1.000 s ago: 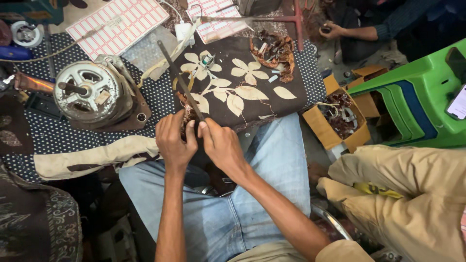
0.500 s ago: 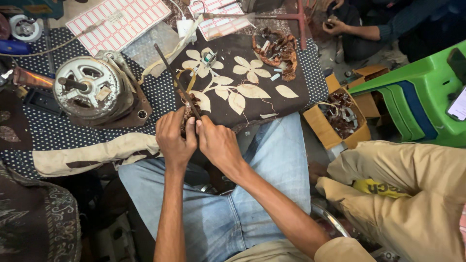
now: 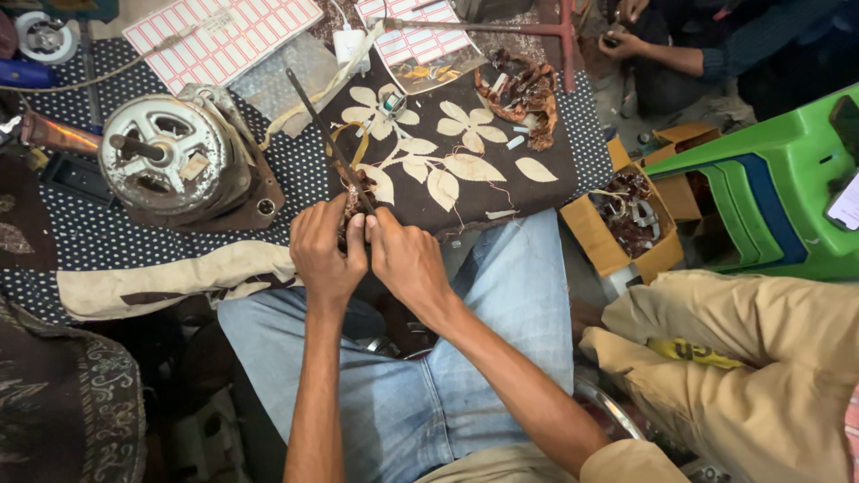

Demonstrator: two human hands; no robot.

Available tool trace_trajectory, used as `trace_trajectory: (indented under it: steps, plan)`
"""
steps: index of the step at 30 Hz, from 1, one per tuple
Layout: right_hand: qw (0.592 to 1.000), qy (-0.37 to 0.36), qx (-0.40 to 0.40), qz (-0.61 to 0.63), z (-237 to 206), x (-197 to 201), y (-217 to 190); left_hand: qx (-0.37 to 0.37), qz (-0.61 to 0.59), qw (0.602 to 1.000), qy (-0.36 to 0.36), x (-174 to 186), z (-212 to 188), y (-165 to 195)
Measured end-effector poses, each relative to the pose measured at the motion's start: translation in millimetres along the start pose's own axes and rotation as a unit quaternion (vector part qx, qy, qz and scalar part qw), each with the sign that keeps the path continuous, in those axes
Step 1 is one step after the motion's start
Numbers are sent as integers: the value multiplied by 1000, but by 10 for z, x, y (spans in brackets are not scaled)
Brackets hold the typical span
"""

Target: The person sits and pulls copper wire out of burnt motor-winding coils, unwinding and gathering the wire by hand. They then hold a coil against a long flat metal strip on the table and work the wire free, placing processed material aside.

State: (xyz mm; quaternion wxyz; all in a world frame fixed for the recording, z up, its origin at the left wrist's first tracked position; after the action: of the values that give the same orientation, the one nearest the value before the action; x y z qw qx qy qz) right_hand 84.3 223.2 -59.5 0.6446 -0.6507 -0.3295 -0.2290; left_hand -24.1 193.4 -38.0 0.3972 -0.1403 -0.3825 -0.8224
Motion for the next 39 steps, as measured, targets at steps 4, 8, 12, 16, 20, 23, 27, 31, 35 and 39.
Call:
trace_trajectory:
  steps: [4,8,12,16,20,23,27,31,35,39]
  plan:
    - [1000,-2,3,-29,31,-30,9,7,1,1000,-5,-13,-18,-17]
    - [998,-15,7,-62,-96,-55,112,15,-4,1000,-14,-31,-35,-33]
    - [996,-30,6,-81,-395,3,255,-2,-1,1000,-4,-2,-15,-10]
    - [999,-27,-13,-24,-394,81,380,20,0,1000,-18,-20,-19,-46]
    - [1000,-23,-8,-6,-169,29,283,-4,5,1000,-7,-6,13,17]
    - [998,-33,-27,-38,-59,-29,172,2,0,1000,-5,10,38,25]
    - [999,-19,-16,-24,-46,0,28,-2,2,1000,-1,33,48,16]
    - [999,-18,-14,-26,1,-15,15,6,-1,1000,-9,-3,16,-1]
    - [999,-20,-12,-44,10,-43,44,8,-3,1000,-15,-30,-8,3]
    - [998,-22,5,-55,-292,-61,194,19,0,1000,-25,-39,-42,-23]
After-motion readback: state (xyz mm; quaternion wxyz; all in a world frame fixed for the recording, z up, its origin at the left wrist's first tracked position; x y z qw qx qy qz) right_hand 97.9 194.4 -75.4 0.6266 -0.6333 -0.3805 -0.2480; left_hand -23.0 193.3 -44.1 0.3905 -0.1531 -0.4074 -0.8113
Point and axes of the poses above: each hand's wrist, its own z-axis towards the middle knuckle, its own x-axis out of the back of the hand, y = z × x, the point moved 8 cm from there along z, towards the middle knuckle, and after that the axes turned 14 degrees about -x, right-handed, at the moved point
